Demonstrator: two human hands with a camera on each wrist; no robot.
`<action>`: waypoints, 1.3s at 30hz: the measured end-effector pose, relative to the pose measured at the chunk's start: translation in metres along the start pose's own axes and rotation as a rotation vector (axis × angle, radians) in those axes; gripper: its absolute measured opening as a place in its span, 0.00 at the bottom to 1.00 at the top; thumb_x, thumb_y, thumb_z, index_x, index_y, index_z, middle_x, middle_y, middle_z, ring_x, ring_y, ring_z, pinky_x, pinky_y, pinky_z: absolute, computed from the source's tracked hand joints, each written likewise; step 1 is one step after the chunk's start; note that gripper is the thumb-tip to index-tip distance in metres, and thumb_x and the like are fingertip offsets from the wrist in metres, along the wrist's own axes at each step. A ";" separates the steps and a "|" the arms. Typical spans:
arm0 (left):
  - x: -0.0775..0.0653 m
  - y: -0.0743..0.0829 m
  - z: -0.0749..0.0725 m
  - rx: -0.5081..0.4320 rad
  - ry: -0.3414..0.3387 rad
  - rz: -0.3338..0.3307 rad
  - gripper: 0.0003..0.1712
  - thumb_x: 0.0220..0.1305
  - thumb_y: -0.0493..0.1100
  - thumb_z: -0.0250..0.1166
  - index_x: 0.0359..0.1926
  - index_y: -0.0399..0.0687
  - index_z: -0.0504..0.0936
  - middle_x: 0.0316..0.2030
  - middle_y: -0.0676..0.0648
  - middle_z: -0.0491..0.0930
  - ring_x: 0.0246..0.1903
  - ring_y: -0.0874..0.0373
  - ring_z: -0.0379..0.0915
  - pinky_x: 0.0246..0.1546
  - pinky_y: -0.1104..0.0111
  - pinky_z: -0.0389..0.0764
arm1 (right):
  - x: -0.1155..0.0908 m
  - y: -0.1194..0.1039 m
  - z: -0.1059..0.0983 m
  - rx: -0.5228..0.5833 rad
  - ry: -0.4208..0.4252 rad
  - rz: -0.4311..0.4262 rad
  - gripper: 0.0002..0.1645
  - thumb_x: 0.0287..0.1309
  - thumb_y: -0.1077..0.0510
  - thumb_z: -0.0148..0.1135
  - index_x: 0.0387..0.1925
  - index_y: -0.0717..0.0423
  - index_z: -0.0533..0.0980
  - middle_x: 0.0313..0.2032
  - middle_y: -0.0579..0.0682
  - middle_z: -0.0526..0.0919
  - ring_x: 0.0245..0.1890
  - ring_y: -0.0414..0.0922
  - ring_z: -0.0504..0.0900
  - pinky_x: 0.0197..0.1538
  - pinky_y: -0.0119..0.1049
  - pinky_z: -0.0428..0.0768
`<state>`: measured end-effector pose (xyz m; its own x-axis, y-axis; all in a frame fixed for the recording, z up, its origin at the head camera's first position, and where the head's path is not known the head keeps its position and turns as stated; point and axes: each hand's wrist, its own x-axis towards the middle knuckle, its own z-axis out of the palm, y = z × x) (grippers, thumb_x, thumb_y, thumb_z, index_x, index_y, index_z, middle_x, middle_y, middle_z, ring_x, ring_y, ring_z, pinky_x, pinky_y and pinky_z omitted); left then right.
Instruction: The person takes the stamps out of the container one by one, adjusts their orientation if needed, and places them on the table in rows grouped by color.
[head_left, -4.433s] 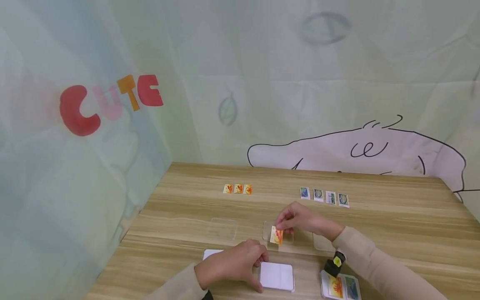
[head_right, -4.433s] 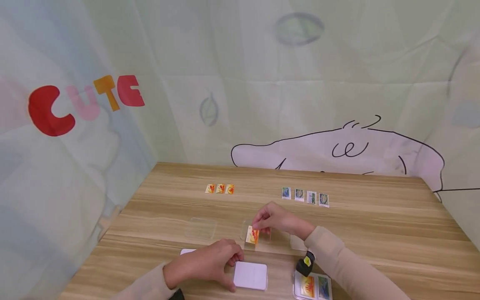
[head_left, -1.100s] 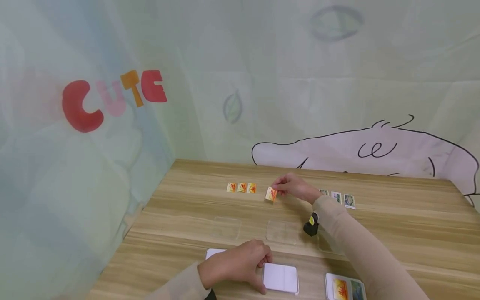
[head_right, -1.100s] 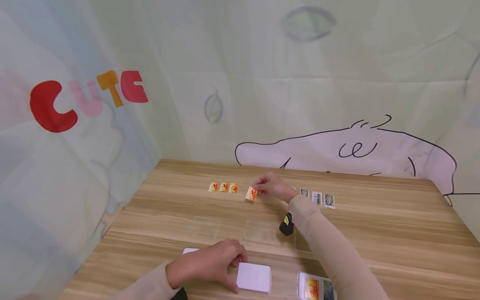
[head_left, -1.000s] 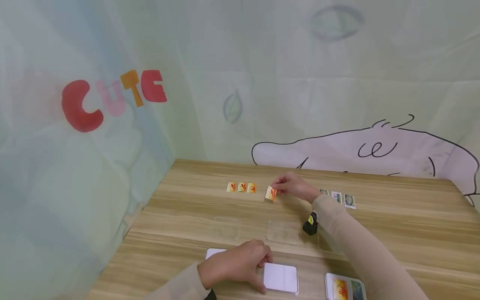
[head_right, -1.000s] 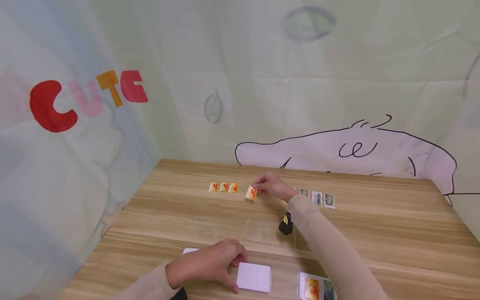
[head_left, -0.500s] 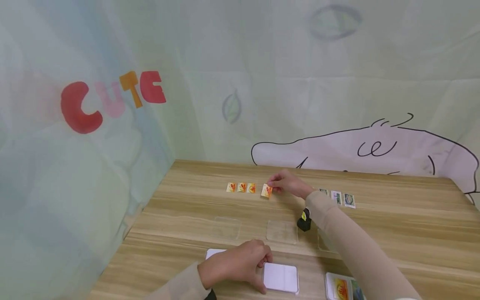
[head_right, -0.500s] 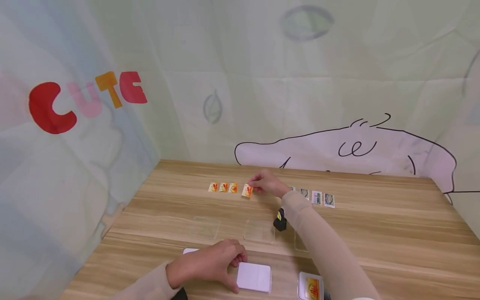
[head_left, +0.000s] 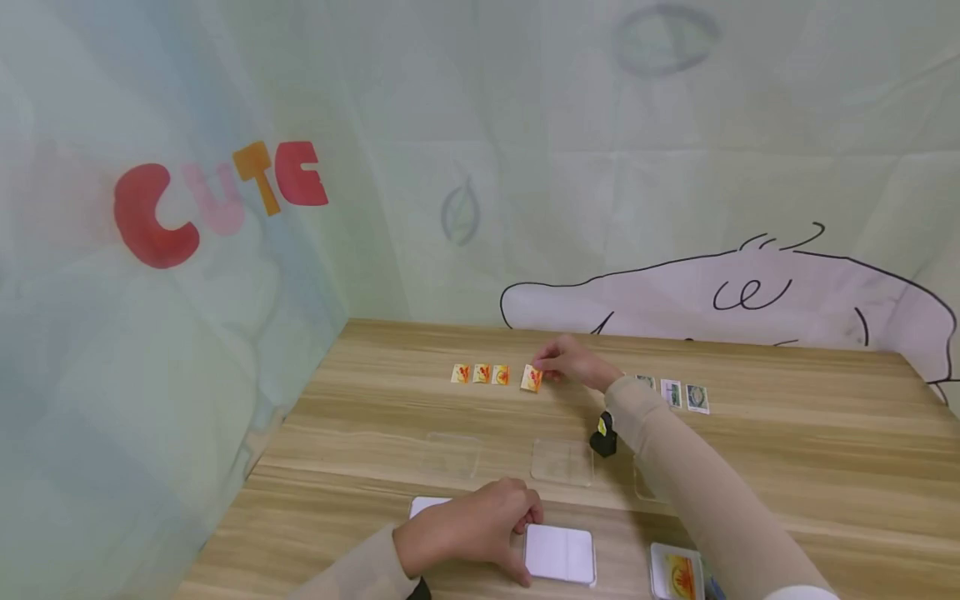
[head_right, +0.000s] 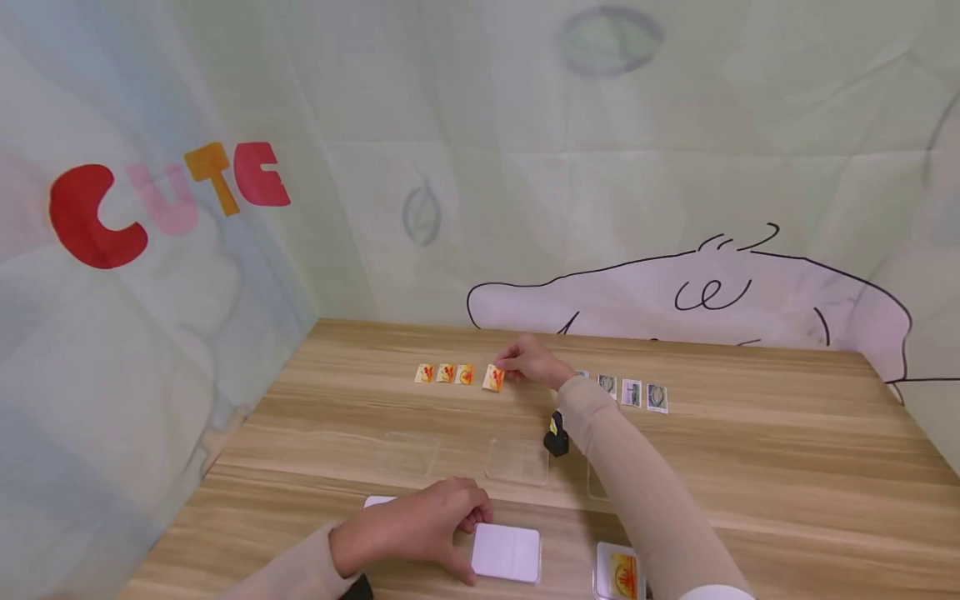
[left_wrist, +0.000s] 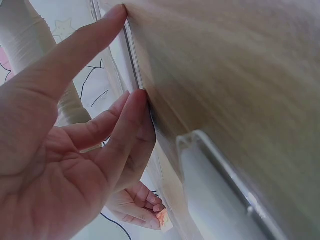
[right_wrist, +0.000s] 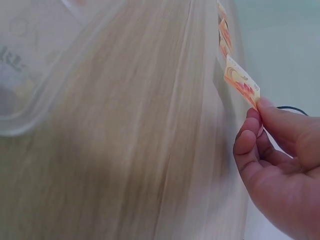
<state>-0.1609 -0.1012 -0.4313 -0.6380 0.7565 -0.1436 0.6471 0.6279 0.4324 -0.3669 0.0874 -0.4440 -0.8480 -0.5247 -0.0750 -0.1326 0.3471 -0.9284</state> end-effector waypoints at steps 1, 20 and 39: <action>0.000 0.000 0.000 0.001 0.000 0.001 0.28 0.38 0.51 0.85 0.38 0.46 0.81 0.25 0.61 0.68 0.28 0.73 0.61 0.31 0.82 0.66 | 0.000 0.000 0.000 -0.003 0.000 0.000 0.07 0.66 0.71 0.58 0.40 0.76 0.79 0.26 0.50 0.79 0.25 0.41 0.72 0.29 0.29 0.72; 0.000 -0.001 0.000 -0.017 -0.008 -0.004 0.28 0.38 0.50 0.85 0.38 0.46 0.80 0.26 0.60 0.68 0.28 0.72 0.61 0.31 0.81 0.66 | 0.004 -0.006 0.004 -0.114 0.032 0.026 0.07 0.66 0.72 0.57 0.39 0.76 0.79 0.25 0.51 0.77 0.23 0.42 0.70 0.28 0.32 0.70; -0.001 -0.001 0.000 -0.019 0.000 -0.007 0.28 0.38 0.50 0.85 0.38 0.46 0.81 0.26 0.61 0.68 0.28 0.73 0.62 0.31 0.82 0.66 | 0.018 -0.001 0.011 -0.204 0.056 -0.002 0.06 0.65 0.71 0.60 0.36 0.73 0.81 0.22 0.51 0.75 0.22 0.40 0.69 0.26 0.28 0.68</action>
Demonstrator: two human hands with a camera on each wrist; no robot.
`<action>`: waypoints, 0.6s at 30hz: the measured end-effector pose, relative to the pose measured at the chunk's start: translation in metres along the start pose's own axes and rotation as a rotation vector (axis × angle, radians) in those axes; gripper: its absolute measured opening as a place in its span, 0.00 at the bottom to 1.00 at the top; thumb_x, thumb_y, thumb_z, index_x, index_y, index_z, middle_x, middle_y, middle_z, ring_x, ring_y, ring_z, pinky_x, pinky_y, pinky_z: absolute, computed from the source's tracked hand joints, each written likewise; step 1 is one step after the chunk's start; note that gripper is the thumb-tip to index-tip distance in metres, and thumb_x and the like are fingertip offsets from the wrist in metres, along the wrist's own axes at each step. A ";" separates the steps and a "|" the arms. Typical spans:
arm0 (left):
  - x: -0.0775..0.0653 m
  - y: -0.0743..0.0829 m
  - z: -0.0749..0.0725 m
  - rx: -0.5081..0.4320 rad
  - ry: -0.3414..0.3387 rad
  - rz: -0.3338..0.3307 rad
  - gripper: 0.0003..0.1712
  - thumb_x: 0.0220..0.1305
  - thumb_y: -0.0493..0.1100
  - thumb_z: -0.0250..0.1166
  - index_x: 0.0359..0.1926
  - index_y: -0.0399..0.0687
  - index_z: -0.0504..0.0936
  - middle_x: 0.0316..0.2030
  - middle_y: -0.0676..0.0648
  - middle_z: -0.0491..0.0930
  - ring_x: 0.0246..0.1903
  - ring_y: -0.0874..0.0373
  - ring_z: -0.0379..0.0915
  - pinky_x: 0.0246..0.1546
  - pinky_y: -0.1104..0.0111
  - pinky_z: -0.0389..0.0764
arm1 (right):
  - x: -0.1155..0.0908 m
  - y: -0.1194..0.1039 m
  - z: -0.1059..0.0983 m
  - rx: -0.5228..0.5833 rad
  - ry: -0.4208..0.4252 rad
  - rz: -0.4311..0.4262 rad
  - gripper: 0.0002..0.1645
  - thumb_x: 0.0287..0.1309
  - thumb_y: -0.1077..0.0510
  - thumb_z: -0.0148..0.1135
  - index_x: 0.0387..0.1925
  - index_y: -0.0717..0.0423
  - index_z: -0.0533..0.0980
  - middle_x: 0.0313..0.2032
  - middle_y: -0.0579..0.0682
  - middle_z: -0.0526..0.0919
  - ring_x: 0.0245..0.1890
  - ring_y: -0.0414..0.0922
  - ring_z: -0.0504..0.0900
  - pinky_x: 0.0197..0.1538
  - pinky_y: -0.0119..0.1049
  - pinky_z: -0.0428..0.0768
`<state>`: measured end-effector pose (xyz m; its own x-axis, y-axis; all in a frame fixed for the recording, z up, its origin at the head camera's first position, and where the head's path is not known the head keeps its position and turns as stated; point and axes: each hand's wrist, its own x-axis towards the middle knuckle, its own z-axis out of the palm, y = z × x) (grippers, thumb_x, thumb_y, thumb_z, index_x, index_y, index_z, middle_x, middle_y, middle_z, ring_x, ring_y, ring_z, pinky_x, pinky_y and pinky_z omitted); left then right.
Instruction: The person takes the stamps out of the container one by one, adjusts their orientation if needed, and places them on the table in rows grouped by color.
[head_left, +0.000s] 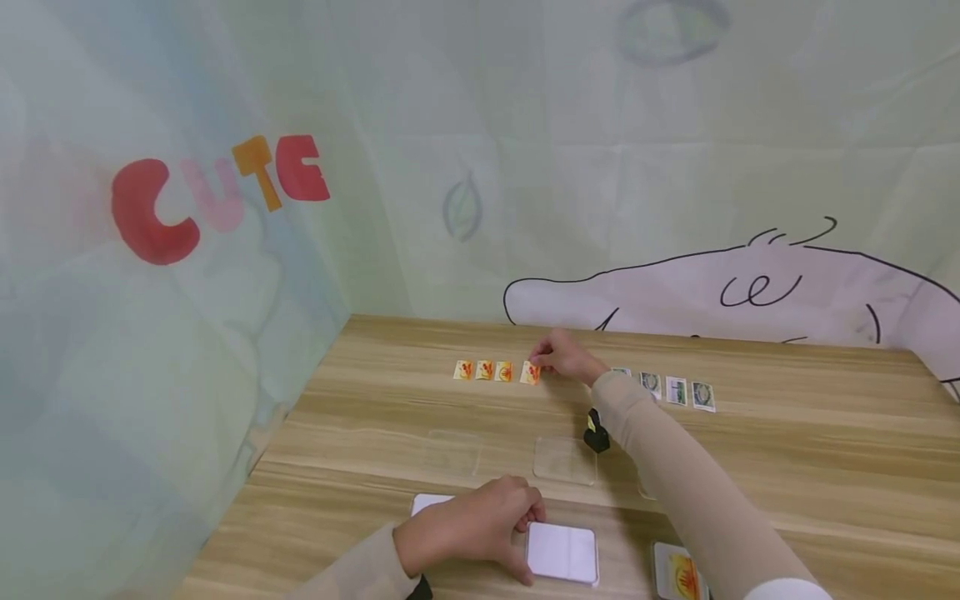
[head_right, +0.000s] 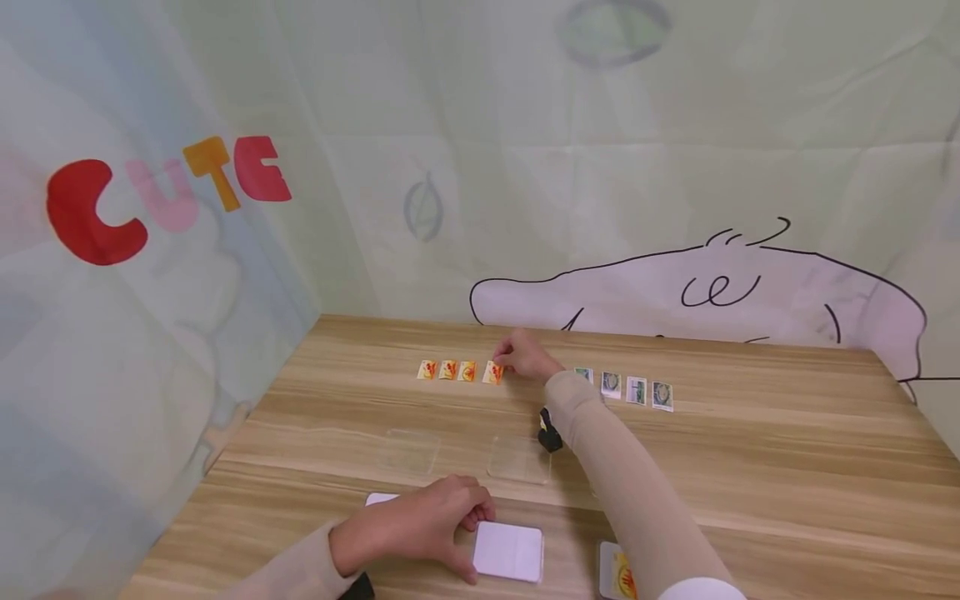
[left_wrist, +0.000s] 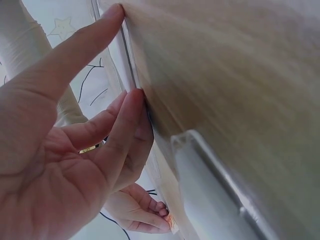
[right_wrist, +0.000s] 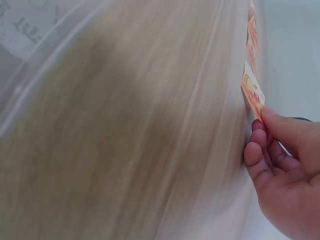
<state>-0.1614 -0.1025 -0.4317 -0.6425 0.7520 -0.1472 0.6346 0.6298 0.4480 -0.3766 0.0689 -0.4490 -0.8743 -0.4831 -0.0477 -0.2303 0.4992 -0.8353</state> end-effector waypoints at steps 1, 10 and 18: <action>0.000 0.000 0.000 -0.001 0.001 0.002 0.28 0.38 0.50 0.85 0.38 0.46 0.81 0.26 0.61 0.68 0.28 0.73 0.62 0.31 0.82 0.66 | 0.000 0.000 0.000 -0.006 0.000 -0.006 0.06 0.65 0.71 0.60 0.36 0.73 0.81 0.22 0.51 0.75 0.22 0.41 0.69 0.26 0.28 0.68; 0.000 0.000 0.001 0.001 0.002 0.002 0.28 0.37 0.50 0.85 0.37 0.47 0.81 0.25 0.61 0.68 0.27 0.73 0.61 0.30 0.82 0.66 | 0.002 -0.001 0.004 -0.084 0.017 -0.025 0.07 0.65 0.70 0.60 0.34 0.70 0.82 0.20 0.50 0.73 0.21 0.39 0.67 0.27 0.29 0.66; 0.001 -0.001 0.000 -0.004 -0.009 -0.002 0.28 0.38 0.50 0.85 0.38 0.46 0.81 0.26 0.60 0.68 0.28 0.73 0.62 0.30 0.82 0.67 | 0.002 -0.006 0.007 -0.172 0.047 -0.054 0.05 0.64 0.69 0.62 0.35 0.70 0.82 0.26 0.52 0.79 0.26 0.41 0.70 0.31 0.31 0.70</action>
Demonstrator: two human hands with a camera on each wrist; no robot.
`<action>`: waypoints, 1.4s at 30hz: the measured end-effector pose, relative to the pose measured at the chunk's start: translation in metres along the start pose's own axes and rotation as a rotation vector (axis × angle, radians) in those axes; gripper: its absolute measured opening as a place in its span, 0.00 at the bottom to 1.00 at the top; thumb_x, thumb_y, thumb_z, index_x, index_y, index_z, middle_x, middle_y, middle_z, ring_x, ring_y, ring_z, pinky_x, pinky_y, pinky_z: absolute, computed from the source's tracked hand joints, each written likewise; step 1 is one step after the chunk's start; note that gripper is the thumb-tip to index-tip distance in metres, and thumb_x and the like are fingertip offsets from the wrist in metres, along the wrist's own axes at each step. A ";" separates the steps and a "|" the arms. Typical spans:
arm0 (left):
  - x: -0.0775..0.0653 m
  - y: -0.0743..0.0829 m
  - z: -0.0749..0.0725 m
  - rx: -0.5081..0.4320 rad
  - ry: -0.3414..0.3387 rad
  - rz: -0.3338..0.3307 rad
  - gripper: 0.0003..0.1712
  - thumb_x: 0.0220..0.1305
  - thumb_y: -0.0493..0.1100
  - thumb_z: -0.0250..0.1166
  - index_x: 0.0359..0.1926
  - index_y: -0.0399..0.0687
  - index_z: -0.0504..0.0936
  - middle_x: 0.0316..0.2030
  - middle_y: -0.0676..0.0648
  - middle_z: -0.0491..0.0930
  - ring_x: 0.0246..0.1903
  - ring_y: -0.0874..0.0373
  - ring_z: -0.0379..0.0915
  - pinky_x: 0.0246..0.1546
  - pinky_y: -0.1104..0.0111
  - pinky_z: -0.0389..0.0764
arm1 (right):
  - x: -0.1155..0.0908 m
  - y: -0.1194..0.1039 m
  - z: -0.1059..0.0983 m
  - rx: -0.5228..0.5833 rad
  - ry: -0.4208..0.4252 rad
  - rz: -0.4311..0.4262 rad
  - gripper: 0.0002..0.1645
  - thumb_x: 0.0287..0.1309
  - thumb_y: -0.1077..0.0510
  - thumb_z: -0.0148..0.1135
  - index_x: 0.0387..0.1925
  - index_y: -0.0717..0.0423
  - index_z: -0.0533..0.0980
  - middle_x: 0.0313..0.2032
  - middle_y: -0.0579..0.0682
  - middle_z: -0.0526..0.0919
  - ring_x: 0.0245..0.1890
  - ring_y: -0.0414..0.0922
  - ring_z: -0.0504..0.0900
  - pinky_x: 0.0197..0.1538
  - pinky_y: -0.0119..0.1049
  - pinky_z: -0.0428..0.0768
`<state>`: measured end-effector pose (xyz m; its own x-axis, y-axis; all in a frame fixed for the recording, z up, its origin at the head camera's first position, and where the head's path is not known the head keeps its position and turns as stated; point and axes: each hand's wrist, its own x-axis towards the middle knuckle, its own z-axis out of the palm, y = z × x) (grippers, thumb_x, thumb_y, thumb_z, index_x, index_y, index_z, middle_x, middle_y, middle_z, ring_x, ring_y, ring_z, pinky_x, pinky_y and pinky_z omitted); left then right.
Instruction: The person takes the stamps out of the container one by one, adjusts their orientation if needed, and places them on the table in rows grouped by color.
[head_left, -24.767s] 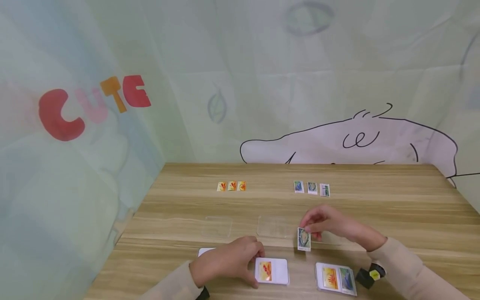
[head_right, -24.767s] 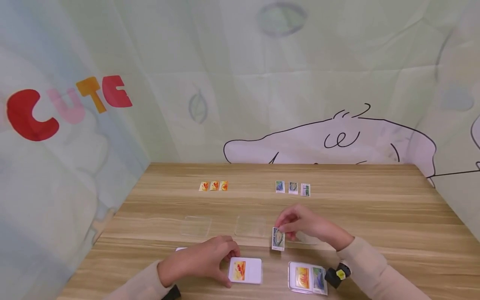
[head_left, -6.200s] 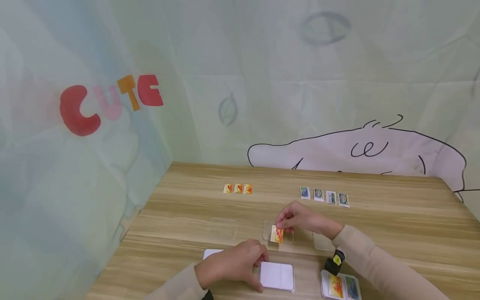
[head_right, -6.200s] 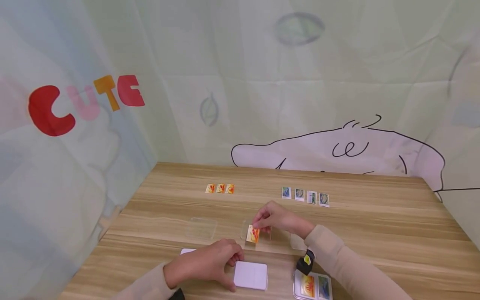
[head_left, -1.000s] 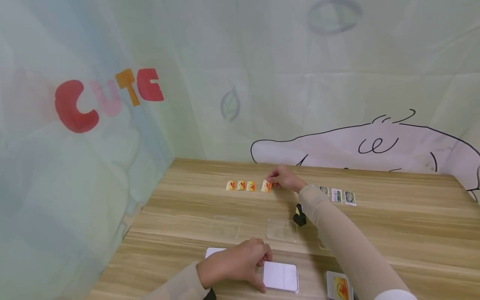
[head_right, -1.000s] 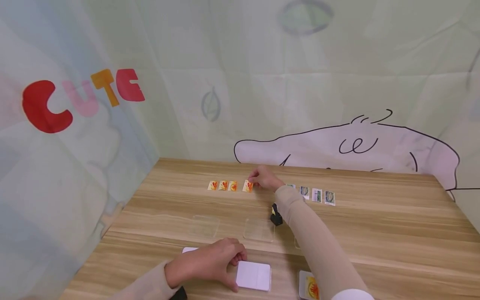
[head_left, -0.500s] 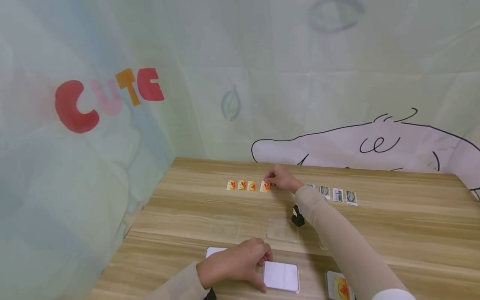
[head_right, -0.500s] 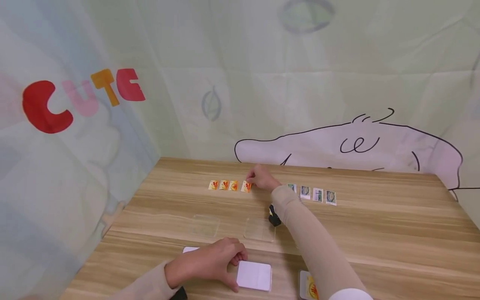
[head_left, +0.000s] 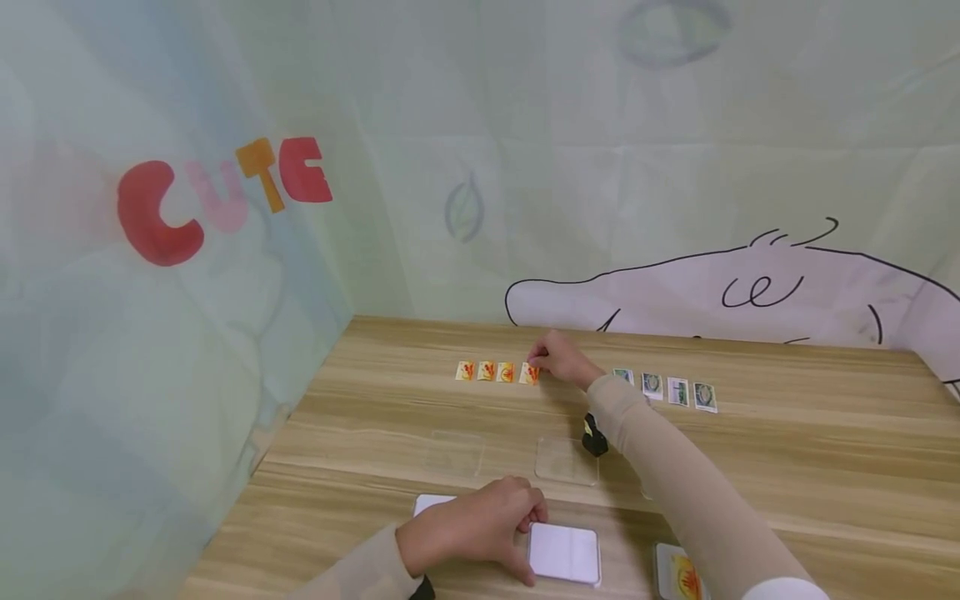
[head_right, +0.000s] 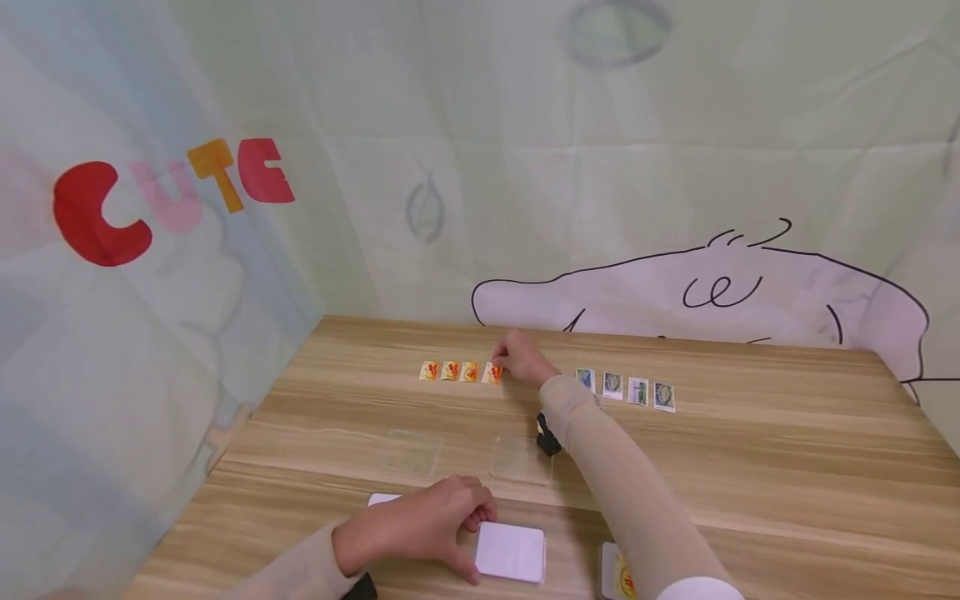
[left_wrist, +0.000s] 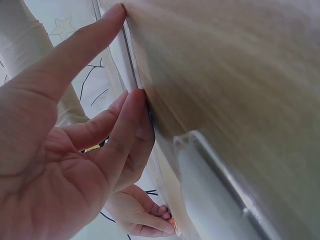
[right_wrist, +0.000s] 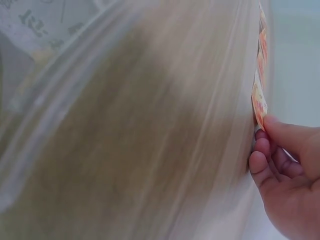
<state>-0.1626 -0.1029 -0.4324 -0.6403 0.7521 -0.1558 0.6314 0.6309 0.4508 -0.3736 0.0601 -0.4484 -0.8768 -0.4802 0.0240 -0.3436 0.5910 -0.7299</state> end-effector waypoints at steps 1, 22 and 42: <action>0.000 0.000 0.000 0.001 -0.001 0.000 0.28 0.38 0.50 0.85 0.38 0.46 0.81 0.26 0.60 0.68 0.28 0.73 0.62 0.30 0.82 0.67 | 0.000 0.000 0.000 -0.015 0.007 -0.012 0.05 0.64 0.69 0.62 0.34 0.70 0.82 0.27 0.53 0.80 0.27 0.41 0.71 0.32 0.31 0.71; 0.000 0.002 -0.001 0.001 -0.001 0.003 0.28 0.39 0.50 0.85 0.39 0.46 0.81 0.26 0.61 0.68 0.28 0.73 0.62 0.31 0.82 0.67 | 0.003 -0.001 0.014 -0.250 0.041 -0.082 0.02 0.63 0.70 0.63 0.36 0.65 0.82 0.34 0.53 0.83 0.36 0.46 0.77 0.47 0.41 0.79; -0.001 0.002 -0.001 0.017 -0.004 0.014 0.28 0.40 0.51 0.85 0.39 0.45 0.81 0.26 0.60 0.68 0.28 0.72 0.62 0.31 0.81 0.67 | -0.002 -0.004 0.003 -0.203 0.031 -0.121 0.05 0.64 0.68 0.62 0.37 0.67 0.82 0.35 0.55 0.84 0.36 0.46 0.79 0.46 0.41 0.79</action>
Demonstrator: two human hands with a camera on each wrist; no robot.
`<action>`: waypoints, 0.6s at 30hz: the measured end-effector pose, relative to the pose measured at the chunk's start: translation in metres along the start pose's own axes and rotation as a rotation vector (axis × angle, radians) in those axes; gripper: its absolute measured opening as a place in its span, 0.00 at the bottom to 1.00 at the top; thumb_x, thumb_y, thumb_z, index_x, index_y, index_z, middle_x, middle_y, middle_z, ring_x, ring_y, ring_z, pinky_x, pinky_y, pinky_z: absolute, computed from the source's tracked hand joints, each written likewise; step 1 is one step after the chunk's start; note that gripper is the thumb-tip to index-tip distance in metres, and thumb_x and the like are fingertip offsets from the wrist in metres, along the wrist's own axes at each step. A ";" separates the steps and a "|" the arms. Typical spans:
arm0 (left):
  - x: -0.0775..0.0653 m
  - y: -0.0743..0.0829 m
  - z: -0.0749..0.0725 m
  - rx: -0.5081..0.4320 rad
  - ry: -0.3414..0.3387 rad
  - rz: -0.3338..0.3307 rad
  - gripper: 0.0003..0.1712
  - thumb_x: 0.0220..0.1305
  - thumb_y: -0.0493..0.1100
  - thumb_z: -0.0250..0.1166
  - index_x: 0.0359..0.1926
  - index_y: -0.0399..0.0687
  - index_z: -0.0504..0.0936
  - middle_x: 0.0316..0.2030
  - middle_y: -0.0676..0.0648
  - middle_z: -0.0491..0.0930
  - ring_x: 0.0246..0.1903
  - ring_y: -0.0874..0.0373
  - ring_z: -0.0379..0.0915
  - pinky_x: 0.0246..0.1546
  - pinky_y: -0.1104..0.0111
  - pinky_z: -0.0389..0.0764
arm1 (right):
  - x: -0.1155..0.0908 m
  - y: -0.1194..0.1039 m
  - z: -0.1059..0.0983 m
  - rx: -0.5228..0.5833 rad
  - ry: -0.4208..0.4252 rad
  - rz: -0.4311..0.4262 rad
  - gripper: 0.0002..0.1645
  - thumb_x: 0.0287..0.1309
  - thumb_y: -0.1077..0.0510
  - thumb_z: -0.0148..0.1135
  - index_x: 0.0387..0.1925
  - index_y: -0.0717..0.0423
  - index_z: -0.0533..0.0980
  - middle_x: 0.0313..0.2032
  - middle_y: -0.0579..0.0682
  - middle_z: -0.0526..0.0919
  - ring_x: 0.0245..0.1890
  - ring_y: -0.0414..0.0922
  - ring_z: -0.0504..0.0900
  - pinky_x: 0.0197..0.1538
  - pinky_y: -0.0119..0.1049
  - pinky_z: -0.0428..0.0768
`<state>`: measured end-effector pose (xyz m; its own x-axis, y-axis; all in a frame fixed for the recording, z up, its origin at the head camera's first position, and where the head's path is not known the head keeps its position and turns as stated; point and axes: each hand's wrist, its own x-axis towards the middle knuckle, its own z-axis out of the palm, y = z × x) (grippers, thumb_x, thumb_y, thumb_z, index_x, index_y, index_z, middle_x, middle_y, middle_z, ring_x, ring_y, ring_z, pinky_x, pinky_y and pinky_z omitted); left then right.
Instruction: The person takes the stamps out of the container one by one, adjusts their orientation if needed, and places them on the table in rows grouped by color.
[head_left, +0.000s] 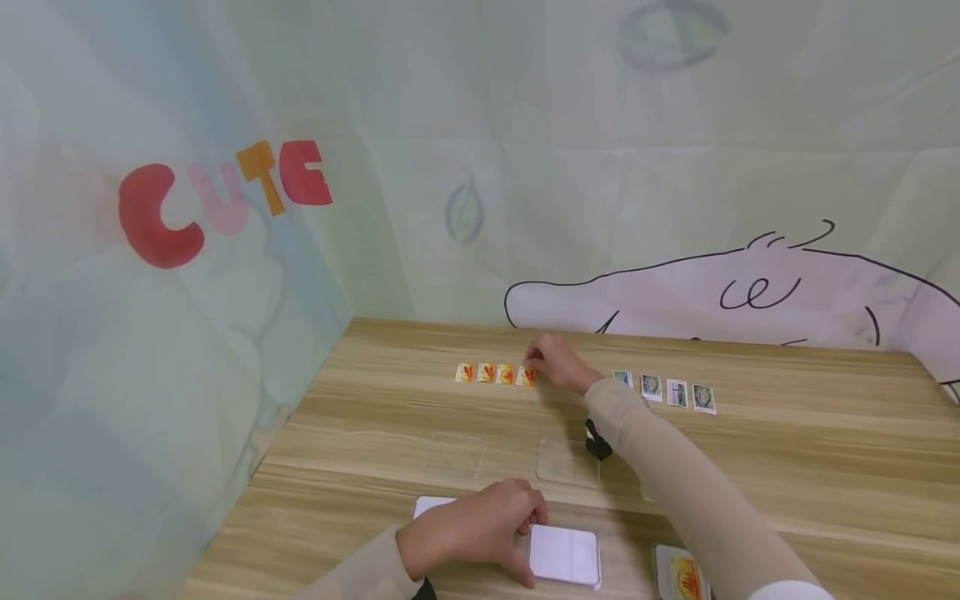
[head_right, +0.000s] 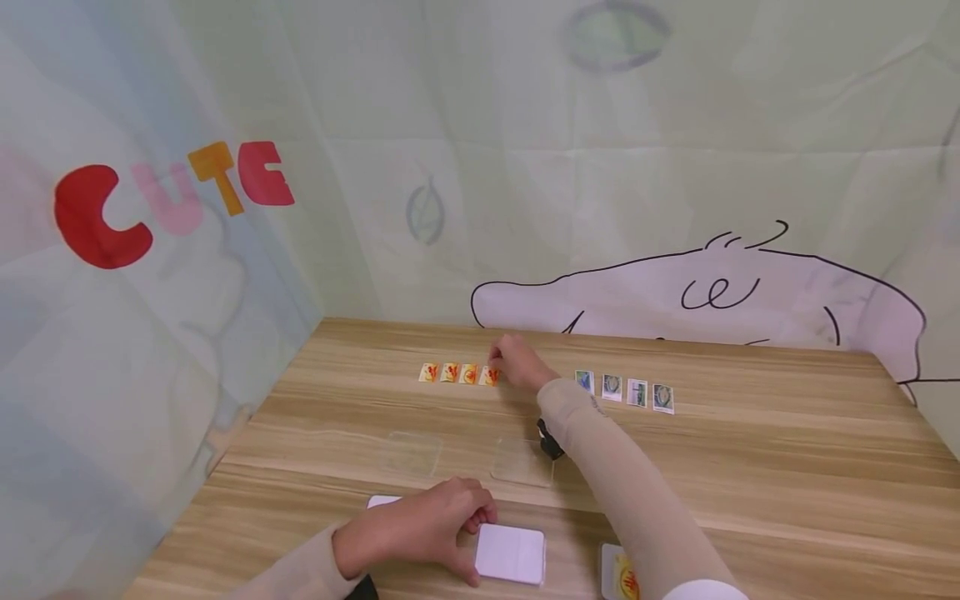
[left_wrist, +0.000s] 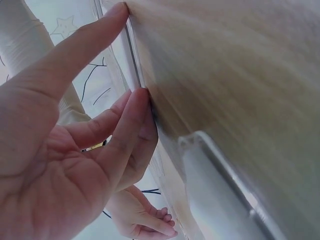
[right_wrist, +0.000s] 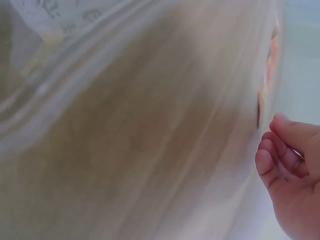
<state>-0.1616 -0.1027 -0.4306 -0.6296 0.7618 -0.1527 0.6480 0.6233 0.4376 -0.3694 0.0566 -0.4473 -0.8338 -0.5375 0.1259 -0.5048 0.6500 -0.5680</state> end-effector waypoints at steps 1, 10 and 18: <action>0.000 0.000 0.000 0.005 0.000 0.001 0.28 0.40 0.51 0.84 0.39 0.46 0.81 0.26 0.60 0.68 0.28 0.72 0.62 0.31 0.81 0.66 | -0.001 -0.001 -0.002 0.010 -0.004 -0.001 0.05 0.65 0.68 0.62 0.37 0.67 0.82 0.35 0.55 0.84 0.36 0.46 0.78 0.45 0.41 0.79; -0.002 0.000 0.000 0.013 -0.013 -0.008 0.29 0.42 0.52 0.84 0.41 0.46 0.80 0.29 0.60 0.67 0.30 0.71 0.62 0.33 0.81 0.67 | -0.008 -0.014 -0.015 0.028 -0.033 -0.039 0.06 0.66 0.66 0.62 0.38 0.67 0.82 0.34 0.54 0.85 0.34 0.45 0.79 0.42 0.38 0.80; -0.004 0.000 -0.002 0.045 -0.028 0.038 0.32 0.45 0.54 0.82 0.46 0.43 0.79 0.34 0.59 0.69 0.33 0.72 0.63 0.37 0.81 0.68 | -0.016 -0.024 -0.026 0.031 -0.076 -0.095 0.06 0.66 0.65 0.62 0.36 0.67 0.82 0.33 0.58 0.85 0.30 0.42 0.77 0.38 0.36 0.79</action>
<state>-0.1600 -0.1059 -0.4285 -0.5926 0.7890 -0.1620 0.6901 0.6011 0.4031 -0.3499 0.0637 -0.4152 -0.7628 -0.6356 0.1186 -0.5721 0.5780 -0.5819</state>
